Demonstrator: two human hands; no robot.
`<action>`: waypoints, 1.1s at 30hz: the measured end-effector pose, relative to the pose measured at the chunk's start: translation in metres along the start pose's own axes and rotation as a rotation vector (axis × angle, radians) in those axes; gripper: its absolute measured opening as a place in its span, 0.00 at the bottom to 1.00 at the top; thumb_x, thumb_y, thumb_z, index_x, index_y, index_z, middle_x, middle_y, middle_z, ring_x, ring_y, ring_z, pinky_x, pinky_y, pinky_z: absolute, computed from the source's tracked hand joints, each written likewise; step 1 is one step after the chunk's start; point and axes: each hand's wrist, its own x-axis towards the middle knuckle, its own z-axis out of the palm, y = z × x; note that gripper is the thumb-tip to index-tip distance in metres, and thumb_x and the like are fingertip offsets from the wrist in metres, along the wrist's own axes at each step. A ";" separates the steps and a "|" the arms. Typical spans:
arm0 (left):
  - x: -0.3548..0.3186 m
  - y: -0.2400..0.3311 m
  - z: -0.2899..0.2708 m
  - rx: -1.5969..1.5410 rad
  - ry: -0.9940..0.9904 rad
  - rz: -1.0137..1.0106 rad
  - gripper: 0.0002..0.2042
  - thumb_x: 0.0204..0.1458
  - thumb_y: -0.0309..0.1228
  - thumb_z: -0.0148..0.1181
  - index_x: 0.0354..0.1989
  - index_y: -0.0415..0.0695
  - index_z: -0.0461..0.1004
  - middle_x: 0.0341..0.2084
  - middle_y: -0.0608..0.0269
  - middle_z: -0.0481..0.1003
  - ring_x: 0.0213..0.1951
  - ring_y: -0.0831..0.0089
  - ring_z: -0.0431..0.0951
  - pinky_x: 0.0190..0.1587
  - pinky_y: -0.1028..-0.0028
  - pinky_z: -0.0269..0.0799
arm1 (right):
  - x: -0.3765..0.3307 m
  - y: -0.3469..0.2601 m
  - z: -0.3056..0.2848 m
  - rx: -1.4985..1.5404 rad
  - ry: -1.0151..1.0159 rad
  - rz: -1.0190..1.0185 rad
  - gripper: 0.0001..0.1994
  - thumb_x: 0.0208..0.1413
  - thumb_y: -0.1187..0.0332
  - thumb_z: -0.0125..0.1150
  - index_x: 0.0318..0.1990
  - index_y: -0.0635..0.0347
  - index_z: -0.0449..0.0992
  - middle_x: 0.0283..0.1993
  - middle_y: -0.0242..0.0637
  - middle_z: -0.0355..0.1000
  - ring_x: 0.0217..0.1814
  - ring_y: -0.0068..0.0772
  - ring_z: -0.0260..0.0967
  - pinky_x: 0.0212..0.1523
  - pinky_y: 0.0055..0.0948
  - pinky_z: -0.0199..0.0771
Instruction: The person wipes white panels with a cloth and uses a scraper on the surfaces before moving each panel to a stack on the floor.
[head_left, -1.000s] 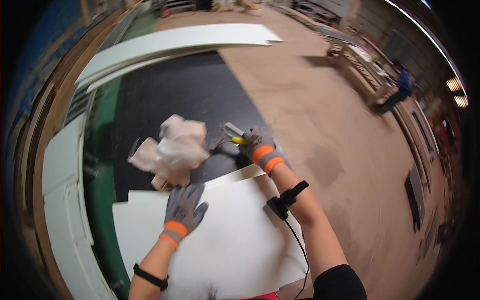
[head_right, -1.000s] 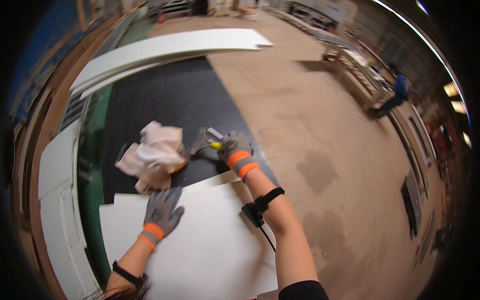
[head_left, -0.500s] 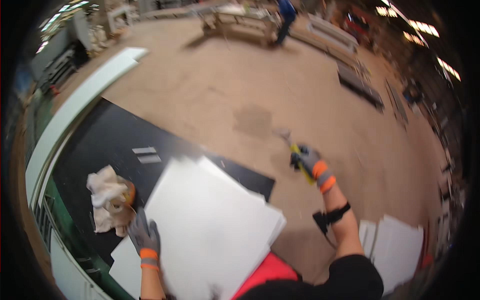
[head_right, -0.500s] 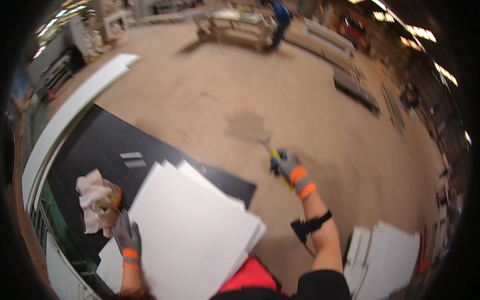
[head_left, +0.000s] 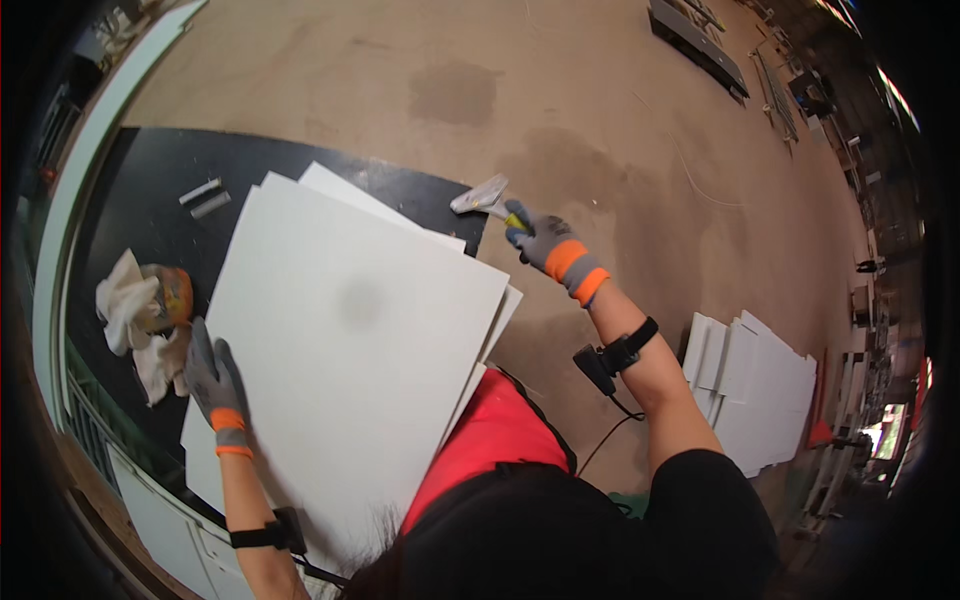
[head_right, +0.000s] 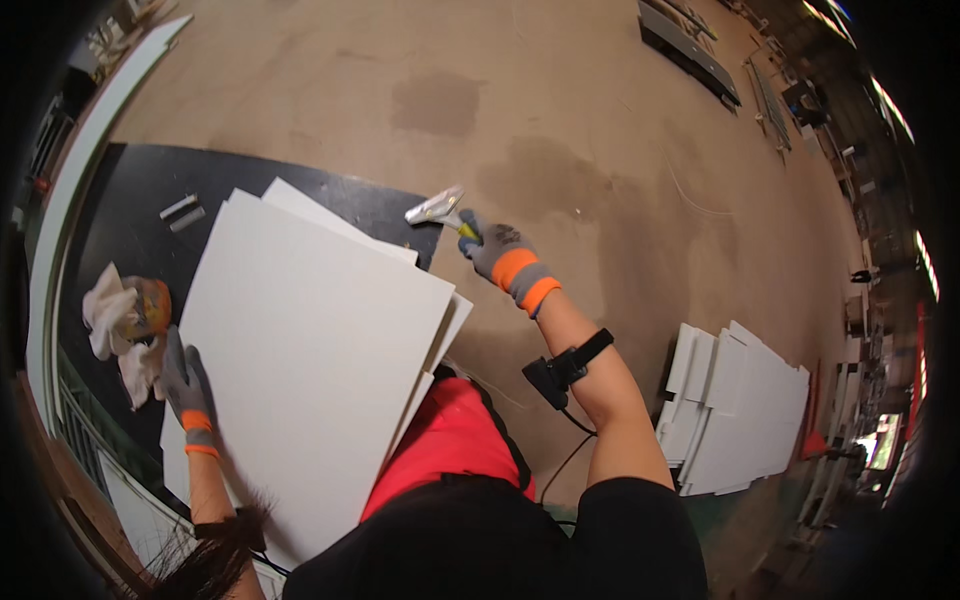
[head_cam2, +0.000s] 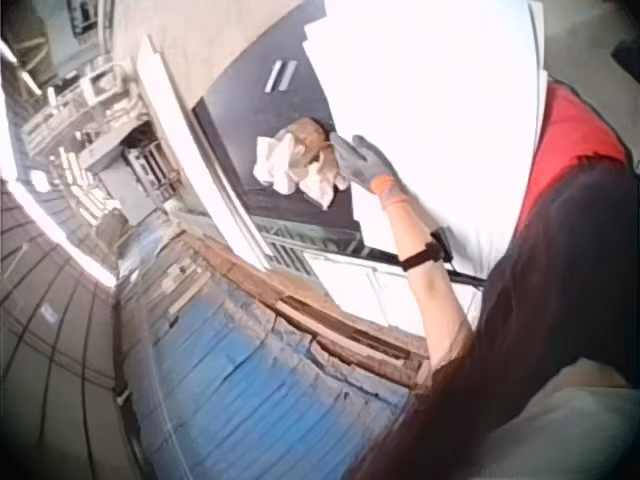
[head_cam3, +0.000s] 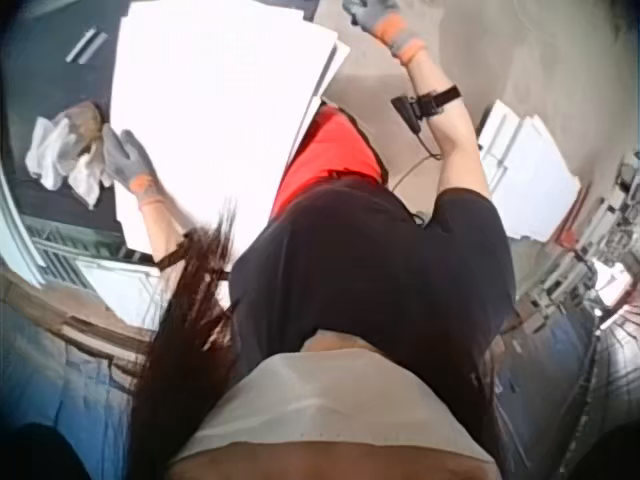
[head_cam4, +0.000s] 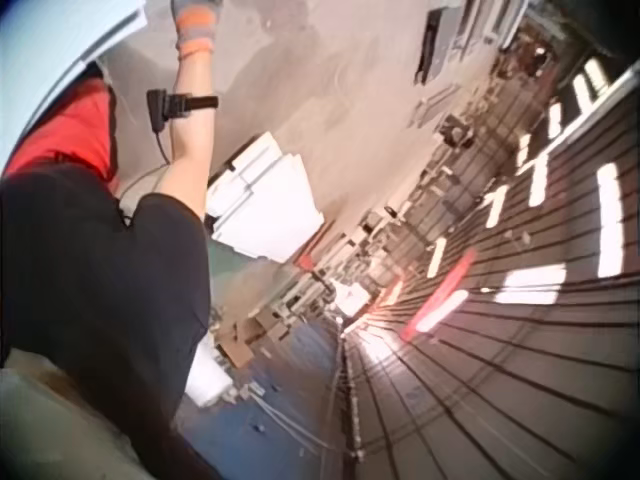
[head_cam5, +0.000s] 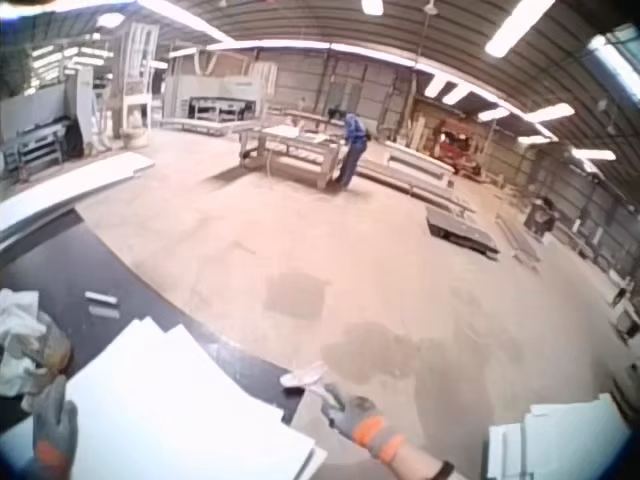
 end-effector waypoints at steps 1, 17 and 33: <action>-0.002 -0.005 -0.004 0.021 -0.005 -0.007 0.22 0.62 0.35 0.48 0.63 0.39 0.64 0.58 0.49 0.69 0.59 0.53 0.68 0.61 0.63 0.61 | -0.004 -0.008 -0.008 0.216 0.050 0.049 0.23 0.54 0.67 0.57 0.59 0.59 0.68 0.32 0.44 0.74 0.27 0.28 0.73 0.34 0.29 0.74; -0.003 -0.014 0.000 -0.012 -0.048 -0.052 0.25 0.64 0.43 0.44 0.65 0.42 0.62 0.61 0.54 0.68 0.63 0.58 0.66 0.65 0.64 0.58 | -0.154 -0.106 -0.033 -0.374 -0.151 0.071 0.31 0.58 0.63 0.52 0.70 0.38 0.54 0.42 0.43 0.71 0.39 0.48 0.74 0.38 0.43 0.75; -0.003 -0.017 0.004 -0.151 -0.036 -0.090 0.22 0.66 0.36 0.44 0.65 0.36 0.60 0.64 0.50 0.64 0.65 0.60 0.63 0.66 0.67 0.57 | -0.124 -0.129 -0.052 -0.556 -0.378 0.112 0.28 0.62 0.59 0.45 0.70 0.41 0.53 0.44 0.47 0.72 0.38 0.51 0.75 0.37 0.46 0.76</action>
